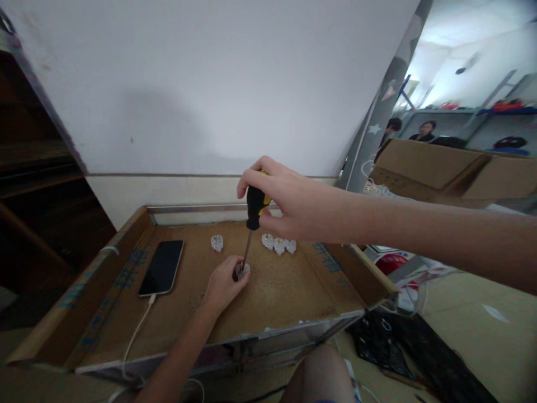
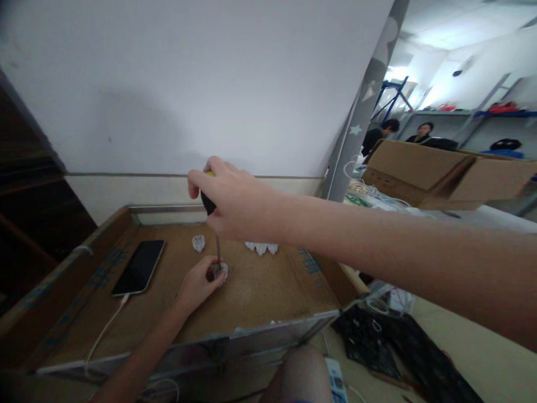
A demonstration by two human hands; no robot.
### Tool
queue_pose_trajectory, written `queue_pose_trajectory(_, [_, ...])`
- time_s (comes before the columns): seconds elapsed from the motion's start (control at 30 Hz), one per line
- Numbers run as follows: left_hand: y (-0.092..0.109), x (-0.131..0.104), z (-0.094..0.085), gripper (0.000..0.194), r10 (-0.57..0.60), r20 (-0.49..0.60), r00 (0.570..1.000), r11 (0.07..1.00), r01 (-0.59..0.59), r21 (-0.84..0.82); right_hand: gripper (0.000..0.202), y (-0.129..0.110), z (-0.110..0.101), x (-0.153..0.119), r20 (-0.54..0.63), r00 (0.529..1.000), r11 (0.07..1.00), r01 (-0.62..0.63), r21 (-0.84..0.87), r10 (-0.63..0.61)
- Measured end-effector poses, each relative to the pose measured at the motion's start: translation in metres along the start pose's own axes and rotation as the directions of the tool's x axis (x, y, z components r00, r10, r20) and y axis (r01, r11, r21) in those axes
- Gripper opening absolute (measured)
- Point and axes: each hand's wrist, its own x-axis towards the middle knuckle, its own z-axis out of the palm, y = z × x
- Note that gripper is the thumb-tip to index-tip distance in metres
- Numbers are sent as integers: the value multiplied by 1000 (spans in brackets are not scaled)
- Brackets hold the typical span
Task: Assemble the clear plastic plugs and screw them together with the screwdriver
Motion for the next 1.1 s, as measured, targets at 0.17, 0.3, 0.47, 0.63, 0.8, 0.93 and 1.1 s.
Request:
queue_pose_trajectory(0.17, [0, 0, 1, 18, -9, 11, 1000, 1000, 9, 5, 33, -1, 2, -1, -6, 1000, 996, -12, -84, 11])
queue_pose_trajectory(0.3, [0, 0, 1, 18, -12, 4, 1000, 1000, 12, -10, 36, -1, 2, -2, -37, 999, 999, 12, -30, -13])
queue_pose_trajectory(0.47, [2, 0, -1, 20, -22, 22, 1000, 1000, 23, -12, 31, -1, 2, -2, -26, 1000, 998, 3, -61, -4])
queue_pose_trajectory(0.63, [1, 0, -1, 19, -24, 8, 1000, 1000, 25, -7, 42, -2, 2, -3, -21, 999, 999, -26, -42, 25])
queue_pose_trajectory(0.8, [0, 0, 0, 19, -24, 1, 1000, 1000, 24, -9, 34, -4, -1, -3, 26, 1000, 977, 16, -215, -10])
queue_pose_trajectory(0.93, [0, 0, 0, 20, -16, 4, 1000, 1000, 16, -9, 43, -6, -4, -1, 36, 997, 986, 78, -147, -73])
queue_pose_trajectory(1.1, [0, 0, 1, 20, -13, -10, 1000, 1000, 13, -1, 29, -6, -5, -1, 39, 999, 998, 18, -56, -16])
